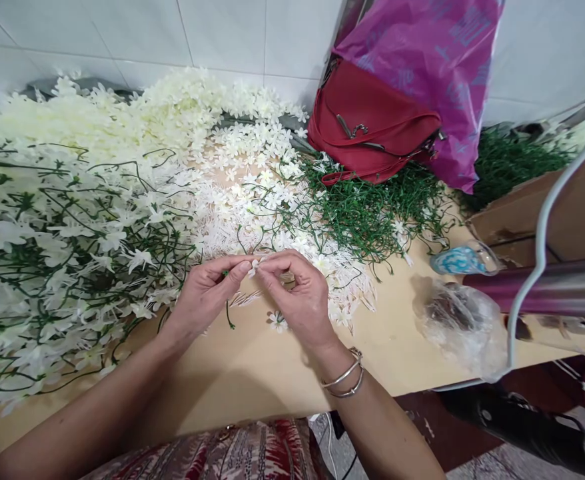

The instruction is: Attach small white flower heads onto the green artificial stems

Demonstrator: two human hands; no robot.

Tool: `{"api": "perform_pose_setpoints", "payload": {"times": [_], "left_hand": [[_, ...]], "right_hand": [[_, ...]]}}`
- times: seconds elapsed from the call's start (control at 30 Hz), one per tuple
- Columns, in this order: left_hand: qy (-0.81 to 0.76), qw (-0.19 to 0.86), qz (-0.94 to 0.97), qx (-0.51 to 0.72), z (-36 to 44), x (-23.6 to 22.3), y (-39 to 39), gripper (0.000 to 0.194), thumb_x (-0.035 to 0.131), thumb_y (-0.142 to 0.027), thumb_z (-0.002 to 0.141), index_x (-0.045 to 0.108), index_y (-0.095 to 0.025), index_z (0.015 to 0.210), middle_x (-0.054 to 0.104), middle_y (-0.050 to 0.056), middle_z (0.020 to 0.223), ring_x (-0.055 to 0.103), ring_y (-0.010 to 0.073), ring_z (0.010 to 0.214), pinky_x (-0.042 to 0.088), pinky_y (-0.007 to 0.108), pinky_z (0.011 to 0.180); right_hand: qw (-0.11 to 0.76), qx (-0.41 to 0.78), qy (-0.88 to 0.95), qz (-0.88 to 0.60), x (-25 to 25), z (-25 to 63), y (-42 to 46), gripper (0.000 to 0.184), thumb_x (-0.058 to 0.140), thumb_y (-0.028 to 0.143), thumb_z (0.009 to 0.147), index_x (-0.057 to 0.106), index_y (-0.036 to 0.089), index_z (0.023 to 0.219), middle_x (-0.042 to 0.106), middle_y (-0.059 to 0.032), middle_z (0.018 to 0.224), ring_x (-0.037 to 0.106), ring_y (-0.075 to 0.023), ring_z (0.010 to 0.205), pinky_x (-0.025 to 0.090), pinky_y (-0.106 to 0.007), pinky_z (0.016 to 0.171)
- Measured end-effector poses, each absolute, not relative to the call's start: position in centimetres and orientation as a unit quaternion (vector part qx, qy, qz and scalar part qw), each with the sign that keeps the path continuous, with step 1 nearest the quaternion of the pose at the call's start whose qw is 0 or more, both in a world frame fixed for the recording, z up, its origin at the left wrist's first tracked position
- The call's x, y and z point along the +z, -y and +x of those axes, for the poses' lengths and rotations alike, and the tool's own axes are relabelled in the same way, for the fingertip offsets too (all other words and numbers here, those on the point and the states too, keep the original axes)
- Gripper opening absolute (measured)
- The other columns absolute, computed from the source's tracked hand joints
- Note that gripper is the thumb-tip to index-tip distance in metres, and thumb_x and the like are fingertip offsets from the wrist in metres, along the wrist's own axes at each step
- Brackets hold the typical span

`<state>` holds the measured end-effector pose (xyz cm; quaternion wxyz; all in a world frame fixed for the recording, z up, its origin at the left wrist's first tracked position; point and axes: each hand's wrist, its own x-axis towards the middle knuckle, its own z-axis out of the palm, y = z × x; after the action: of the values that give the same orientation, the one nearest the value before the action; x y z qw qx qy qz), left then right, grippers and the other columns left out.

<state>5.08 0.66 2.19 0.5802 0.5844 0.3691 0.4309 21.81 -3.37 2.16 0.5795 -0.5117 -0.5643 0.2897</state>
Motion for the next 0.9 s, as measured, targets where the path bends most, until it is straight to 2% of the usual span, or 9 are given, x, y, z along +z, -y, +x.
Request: {"api": "perform_pose_setpoints", "payload": {"times": [0.1, 0.23, 0.33, 0.4, 0.5, 0.57, 0.7, 0.83, 0.9], "left_hand": [[-0.372, 0.545, 0.612, 0.436, 5.1, 2.1, -0.4, 0.02, 0.069, -0.034, 0.098, 0.082, -0.025, 0.11, 0.083, 0.005, 0.111, 0.077, 0.0213, 0.102, 0.06, 0.036, 0.094], [-0.359, 0.412, 0.712, 0.44, 4.9, 2.3, -0.2, 0.023, 0.065, -0.022, 0.099, 0.079, -0.026, 0.118, 0.082, 0.005, 0.115, 0.076, 0.0203, 0.103, 0.059, 0.034, 0.093], [-0.325, 0.338, 0.77, 0.432, 4.9, 2.4, -0.2, 0.031, 0.057, -0.01, 0.099, 0.075, -0.026, 0.119, 0.081, 0.004, 0.117, 0.074, 0.0185, 0.105, 0.058, 0.032, 0.093], [-0.32, 0.319, 0.785, 0.424, 4.9, 2.3, -0.1, 0.034, 0.055, -0.007, 0.099, 0.072, -0.025, 0.122, 0.08, 0.004, 0.119, 0.074, 0.0168, 0.102, 0.057, 0.03, 0.09], [-0.353, 0.349, 0.764, 0.411, 4.9, 2.3, 0.2, 0.028, 0.06, -0.013, 0.098, 0.062, -0.023, 0.123, 0.079, 0.004, 0.11, 0.07, 0.0123, 0.075, 0.054, 0.025, 0.073], [-0.373, 0.401, 0.732, 0.406, 5.0, 2.5, 0.3, 0.029, 0.062, -0.016, 0.095, 0.056, -0.022, 0.123, 0.076, 0.004, 0.107, 0.061, 0.0101, 0.062, 0.049, 0.024, 0.063], [-0.374, 0.492, 0.686, 0.384, 4.6, 3.1, 0.2, 0.029, 0.054, -0.012, 0.093, 0.056, -0.021, 0.121, 0.066, 0.003, 0.096, 0.054, 0.0136, 0.069, 0.045, 0.027, 0.065], [-0.37, 0.536, 0.634, 0.418, 4.2, 2.7, -0.4, 0.021, 0.04, -0.021, 0.104, 0.058, -0.022, 0.116, 0.061, 0.003, 0.092, 0.054, 0.0167, 0.078, 0.046, 0.031, 0.076], [-0.371, 0.535, 0.622, 0.435, 4.2, 2.3, -0.7, 0.018, 0.042, -0.026, 0.107, 0.059, -0.022, 0.112, 0.061, 0.003, 0.092, 0.053, 0.0161, 0.077, 0.046, 0.031, 0.076]], "right_hand": [[0.575, 0.272, 0.562, -0.529, 2.4, 21.6, 3.5, 0.009, 0.074, 0.016, 0.09, 0.074, 0.025, 0.088, 0.072, -0.0012, 0.091, 0.064, -0.0172, 0.082, 0.052, -0.035, 0.078], [0.584, 0.317, 0.515, -0.542, 2.5, 21.4, 3.3, 0.007, 0.074, 0.018, 0.087, 0.071, 0.025, 0.089, 0.069, 0.0009, 0.083, 0.059, -0.0153, 0.074, 0.05, -0.032, 0.072], [0.6, 0.394, 0.453, -0.529, 2.2, 21.8, 3.0, 0.026, 0.079, 0.022, 0.083, 0.069, 0.026, 0.107, 0.067, 0.0034, 0.08, 0.059, -0.0141, 0.07, 0.049, -0.028, 0.065], [0.585, 0.433, 0.443, -0.522, 2.0, 22.1, 2.8, 0.027, 0.08, 0.026, 0.083, 0.071, 0.026, 0.109, 0.066, 0.0039, 0.077, 0.057, -0.0131, 0.067, 0.048, -0.026, 0.062], [0.569, 0.437, 0.453, -0.53, 1.8, 22.4, 2.7, 0.011, 0.08, 0.033, 0.086, 0.074, 0.024, 0.089, 0.065, 0.0022, 0.074, 0.057, -0.0136, 0.066, 0.049, -0.027, 0.063], [0.573, 0.419, 0.459, -0.534, 1.7, 22.6, 2.5, 0.016, 0.081, 0.036, 0.085, 0.072, 0.024, 0.082, 0.068, -0.0002, 0.08, 0.061, -0.0158, 0.073, 0.053, -0.029, 0.068], [0.596, 0.422, 0.453, -0.511, 1.7, 23.0, 2.3, 0.023, 0.082, 0.042, 0.085, 0.068, 0.024, 0.083, 0.074, -0.0058, 0.106, 0.07, -0.021, 0.099, 0.058, -0.036, 0.088], [0.605, 0.453, 0.428, -0.495, 1.7, 23.3, 2.1, 0.033, 0.087, 0.049, 0.079, 0.065, 0.025, 0.081, 0.074, -0.0032, 0.096, 0.07, -0.019, 0.083, 0.061, -0.039, 0.087], [0.609, 0.458, 0.419, -0.493, 1.7, 23.3, 2.0, 0.037, 0.09, 0.051, 0.074, 0.063, 0.025, 0.077, 0.072, -0.0018, 0.09, 0.068, -0.0179, 0.078, 0.061, -0.038, 0.083]]}}
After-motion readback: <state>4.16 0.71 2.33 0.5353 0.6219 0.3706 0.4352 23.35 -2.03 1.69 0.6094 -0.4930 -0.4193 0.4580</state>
